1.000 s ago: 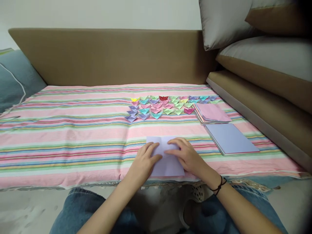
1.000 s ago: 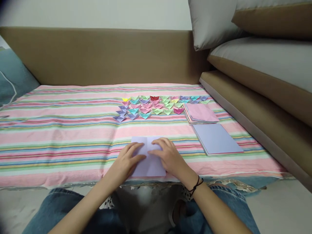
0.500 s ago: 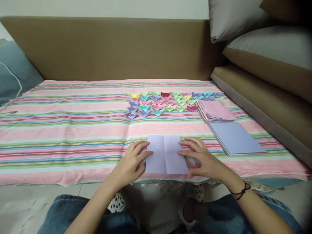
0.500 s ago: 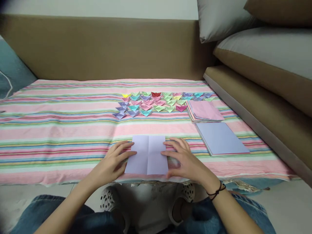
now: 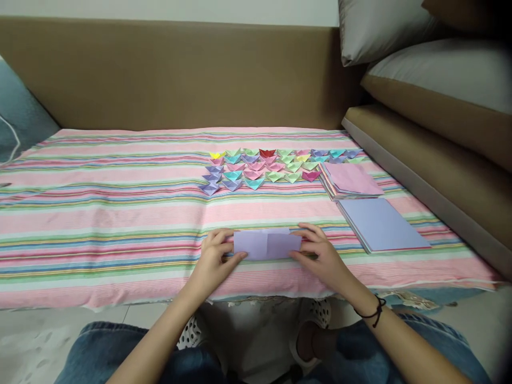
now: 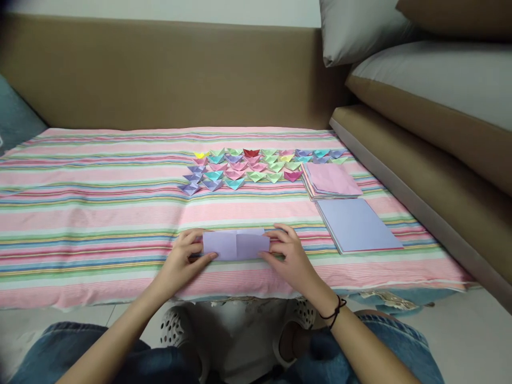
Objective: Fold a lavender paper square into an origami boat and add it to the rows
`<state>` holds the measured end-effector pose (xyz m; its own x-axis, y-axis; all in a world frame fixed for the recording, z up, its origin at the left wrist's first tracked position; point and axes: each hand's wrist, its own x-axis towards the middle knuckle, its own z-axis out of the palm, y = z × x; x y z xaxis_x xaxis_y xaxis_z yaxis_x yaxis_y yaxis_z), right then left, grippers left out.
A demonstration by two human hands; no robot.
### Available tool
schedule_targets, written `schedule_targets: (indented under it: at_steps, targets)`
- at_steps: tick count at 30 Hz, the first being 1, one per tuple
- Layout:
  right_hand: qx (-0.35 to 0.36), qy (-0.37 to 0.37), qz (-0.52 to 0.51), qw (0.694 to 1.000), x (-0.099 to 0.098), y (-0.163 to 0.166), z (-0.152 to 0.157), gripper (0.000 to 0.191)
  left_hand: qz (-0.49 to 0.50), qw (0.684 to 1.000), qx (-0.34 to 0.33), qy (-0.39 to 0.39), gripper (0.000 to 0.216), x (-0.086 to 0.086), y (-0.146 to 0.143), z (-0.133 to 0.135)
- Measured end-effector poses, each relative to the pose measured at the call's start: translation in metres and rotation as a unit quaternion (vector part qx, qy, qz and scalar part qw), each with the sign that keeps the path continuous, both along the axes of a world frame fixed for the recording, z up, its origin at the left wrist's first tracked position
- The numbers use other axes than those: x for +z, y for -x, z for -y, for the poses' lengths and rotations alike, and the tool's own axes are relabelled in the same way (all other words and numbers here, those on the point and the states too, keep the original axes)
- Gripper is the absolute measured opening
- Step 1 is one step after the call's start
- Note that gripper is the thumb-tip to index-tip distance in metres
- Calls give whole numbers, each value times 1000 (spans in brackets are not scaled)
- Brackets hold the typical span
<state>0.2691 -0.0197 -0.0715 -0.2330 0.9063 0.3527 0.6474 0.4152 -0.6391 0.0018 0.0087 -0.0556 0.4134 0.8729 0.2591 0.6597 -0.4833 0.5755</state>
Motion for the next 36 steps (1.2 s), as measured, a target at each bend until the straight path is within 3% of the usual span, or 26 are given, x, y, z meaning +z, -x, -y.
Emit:
schedule_targets:
  at_steps: [4, 6, 8, 9, 11, 12, 14, 16, 18, 21, 36]
  targets:
    - [-64, 30, -36, 997, -4, 5, -3, 26, 2, 999, 48, 12, 34, -7, -4, 4]
    - [-90, 20, -47, 995, -6, 9, -5, 27, 13, 996, 84, 4, 23, -9, -6, 7]
    - [-107, 18, -50, 993, -6, 12, -6, 28, 14, 991, 130, -35, 11, -8, -10, 11]
    - [-113, 20, -50, 992, -6, 13, -7, 28, 4, 987, 147, -68, 19, -8, -13, 13]
    - [-122, 24, -47, 991, -5, 15, -7, 29, -52, 981, 117, -149, 29, -6, -21, 20]
    - [-124, 25, -45, 991, -4, 16, -7, 30, -85, 977, 62, -186, 31, -6, -26, 25]
    - [-127, 25, -38, 991, -3, 17, -7, 30, -156, 961, -59, -220, 37, -7, -35, 33]
    - [-130, 24, -30, 991, -2, 17, -7, 30, -213, 948, -91, -218, 52, -13, -44, 41]
    - [-135, 24, -25, 990, -2, 18, -7, 30, -248, 940, -82, -217, 71, -20, -49, 46]
    - [-138, 19, -23, 990, -3, 19, -7, 29, -274, 933, -69, -223, 81, -29, -52, 48]
    - [-189, 9, 11, 982, -4, 24, -10, 22, -285, 934, -26, -214, 79, -33, -54, 51]
